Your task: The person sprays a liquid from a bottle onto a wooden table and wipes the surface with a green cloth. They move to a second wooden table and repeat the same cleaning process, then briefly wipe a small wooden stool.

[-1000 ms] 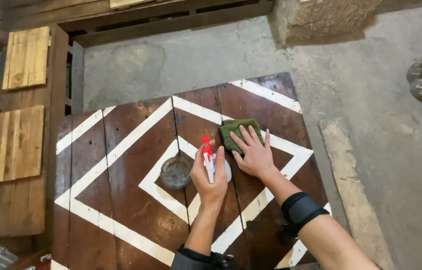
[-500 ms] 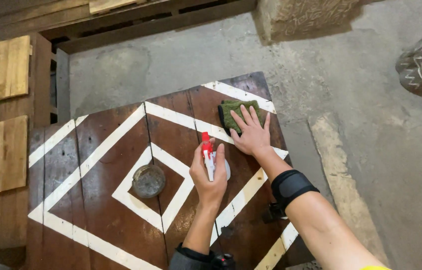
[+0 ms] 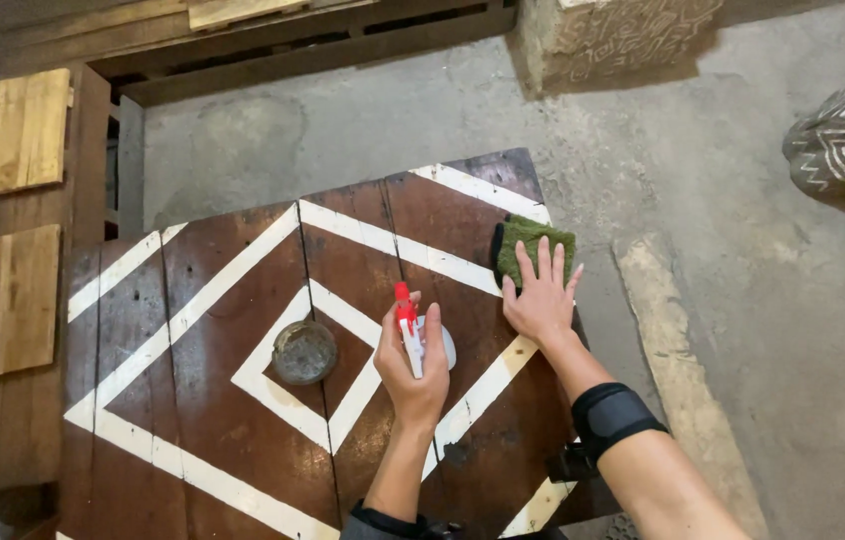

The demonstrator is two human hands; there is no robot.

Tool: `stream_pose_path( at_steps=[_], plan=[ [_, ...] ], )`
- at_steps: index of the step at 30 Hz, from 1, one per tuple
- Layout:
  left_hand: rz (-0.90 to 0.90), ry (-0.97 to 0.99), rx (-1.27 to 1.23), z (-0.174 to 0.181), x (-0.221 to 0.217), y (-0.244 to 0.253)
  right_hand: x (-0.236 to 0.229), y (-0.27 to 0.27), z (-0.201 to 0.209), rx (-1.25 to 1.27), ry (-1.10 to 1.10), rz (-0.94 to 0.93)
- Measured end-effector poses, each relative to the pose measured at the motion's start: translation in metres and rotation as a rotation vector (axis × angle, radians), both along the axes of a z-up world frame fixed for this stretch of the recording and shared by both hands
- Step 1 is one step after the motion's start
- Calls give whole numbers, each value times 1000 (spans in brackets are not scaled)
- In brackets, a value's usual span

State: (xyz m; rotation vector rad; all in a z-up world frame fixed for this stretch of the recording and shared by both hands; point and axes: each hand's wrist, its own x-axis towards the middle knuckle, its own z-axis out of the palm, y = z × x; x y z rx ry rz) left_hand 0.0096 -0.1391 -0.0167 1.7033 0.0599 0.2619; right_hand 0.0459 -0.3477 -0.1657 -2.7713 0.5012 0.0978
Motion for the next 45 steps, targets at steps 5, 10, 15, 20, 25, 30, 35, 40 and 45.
stream_pose_path(
  at_steps=[5,10,15,20,25,30,35,40,45],
  plan=[
    [75,-36,29,9,-7,37,11,19,-19,-32,-3,12],
    [135,42,52,10,-9,74,30,73,-23,-45,-26,107],
    [112,-55,45,1,-15,110,40,144,-28,-80,-124,290],
    [128,-4,-32,-7,-21,139,51,199,-29,-53,-107,333],
    [124,31,-105,-13,-33,163,48,224,-24,-40,-119,424],
    [149,97,-130,-16,-41,180,33,228,-21,-28,-100,610],
    [155,71,-90,-13,-50,185,5,232,0,20,-83,642],
    [169,80,-110,-15,-56,168,-17,221,14,51,-91,657],
    [139,129,-149,-11,-53,136,-13,188,14,-51,-78,603]
  ],
)
